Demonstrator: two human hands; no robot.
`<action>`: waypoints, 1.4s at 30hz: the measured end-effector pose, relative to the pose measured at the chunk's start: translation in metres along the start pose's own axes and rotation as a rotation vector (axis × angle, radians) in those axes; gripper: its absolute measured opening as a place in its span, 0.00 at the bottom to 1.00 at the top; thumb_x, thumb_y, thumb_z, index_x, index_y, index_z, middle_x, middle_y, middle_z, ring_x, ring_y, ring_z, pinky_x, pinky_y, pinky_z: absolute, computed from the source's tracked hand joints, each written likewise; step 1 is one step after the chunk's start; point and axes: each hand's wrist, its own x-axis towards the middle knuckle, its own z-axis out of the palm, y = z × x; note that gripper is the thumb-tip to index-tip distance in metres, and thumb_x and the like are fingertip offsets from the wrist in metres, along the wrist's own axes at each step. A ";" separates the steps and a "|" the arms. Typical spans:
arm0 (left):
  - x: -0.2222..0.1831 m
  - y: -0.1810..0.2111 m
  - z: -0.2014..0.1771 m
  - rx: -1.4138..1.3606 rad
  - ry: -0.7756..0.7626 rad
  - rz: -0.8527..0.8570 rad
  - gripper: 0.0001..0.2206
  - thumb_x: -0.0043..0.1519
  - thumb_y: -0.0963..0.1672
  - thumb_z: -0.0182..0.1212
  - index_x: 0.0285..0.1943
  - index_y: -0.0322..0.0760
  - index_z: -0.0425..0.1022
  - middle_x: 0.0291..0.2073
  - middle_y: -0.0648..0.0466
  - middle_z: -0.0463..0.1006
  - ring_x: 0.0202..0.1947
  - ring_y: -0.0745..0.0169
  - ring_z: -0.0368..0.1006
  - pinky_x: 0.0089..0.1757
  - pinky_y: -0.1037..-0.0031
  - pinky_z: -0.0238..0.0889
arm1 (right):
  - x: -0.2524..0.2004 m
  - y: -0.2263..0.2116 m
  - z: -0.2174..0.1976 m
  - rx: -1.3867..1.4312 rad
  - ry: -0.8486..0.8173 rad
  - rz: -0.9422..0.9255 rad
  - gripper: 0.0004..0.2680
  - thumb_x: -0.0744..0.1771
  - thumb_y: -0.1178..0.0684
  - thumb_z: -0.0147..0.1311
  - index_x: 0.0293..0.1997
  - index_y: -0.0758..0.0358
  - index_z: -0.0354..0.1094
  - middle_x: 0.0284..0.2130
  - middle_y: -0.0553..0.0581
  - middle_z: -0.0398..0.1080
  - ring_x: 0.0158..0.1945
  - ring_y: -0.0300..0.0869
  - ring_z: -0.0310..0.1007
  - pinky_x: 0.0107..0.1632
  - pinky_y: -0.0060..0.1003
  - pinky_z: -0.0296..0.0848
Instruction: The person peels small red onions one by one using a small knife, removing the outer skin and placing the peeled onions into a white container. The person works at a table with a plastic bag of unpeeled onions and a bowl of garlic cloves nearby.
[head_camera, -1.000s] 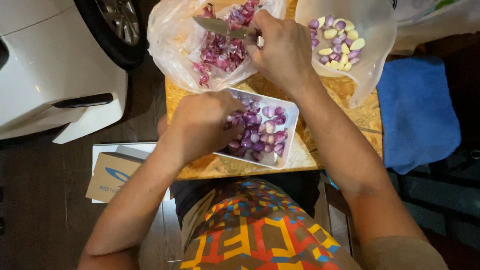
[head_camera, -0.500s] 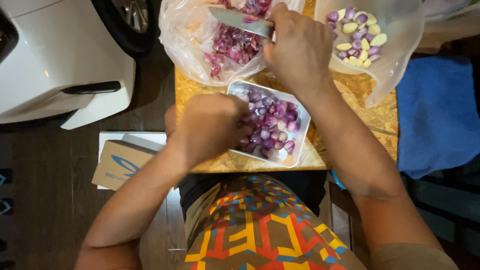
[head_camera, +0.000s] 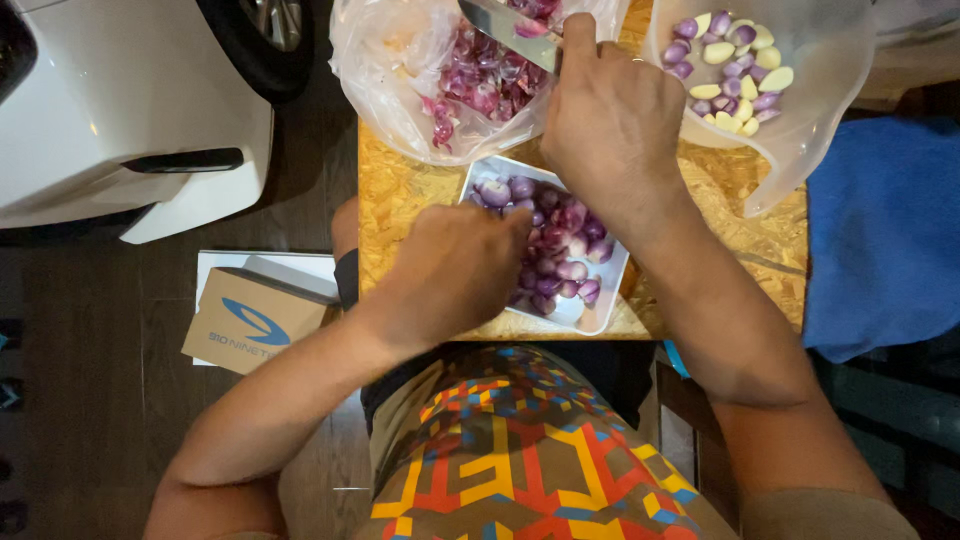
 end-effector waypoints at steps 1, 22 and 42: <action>0.001 -0.003 -0.003 -0.042 0.002 -0.007 0.06 0.61 0.45 0.63 0.39 0.38 0.77 0.21 0.44 0.78 0.25 0.41 0.76 0.30 0.53 0.68 | 0.000 0.000 0.000 -0.017 -0.013 0.004 0.12 0.66 0.56 0.57 0.51 0.70 0.62 0.28 0.67 0.73 0.27 0.58 0.76 0.29 0.53 0.71; 0.017 -0.007 0.000 0.199 -0.015 0.278 0.03 0.55 0.41 0.63 0.30 0.37 0.80 0.34 0.46 0.81 0.28 0.53 0.79 0.29 0.65 0.74 | 0.007 0.015 0.000 0.223 0.015 -0.101 0.18 0.68 0.58 0.56 0.65 0.68 0.57 0.33 0.65 0.75 0.31 0.62 0.74 0.35 0.57 0.69; 0.030 -0.020 -0.006 -0.012 -0.195 0.191 0.10 0.64 0.46 0.61 0.47 0.34 0.75 0.21 0.44 0.78 0.24 0.38 0.78 0.27 0.52 0.71 | 0.013 0.021 0.009 0.325 0.052 -0.063 0.21 0.67 0.58 0.57 0.70 0.63 0.57 0.29 0.67 0.74 0.33 0.63 0.75 0.38 0.58 0.71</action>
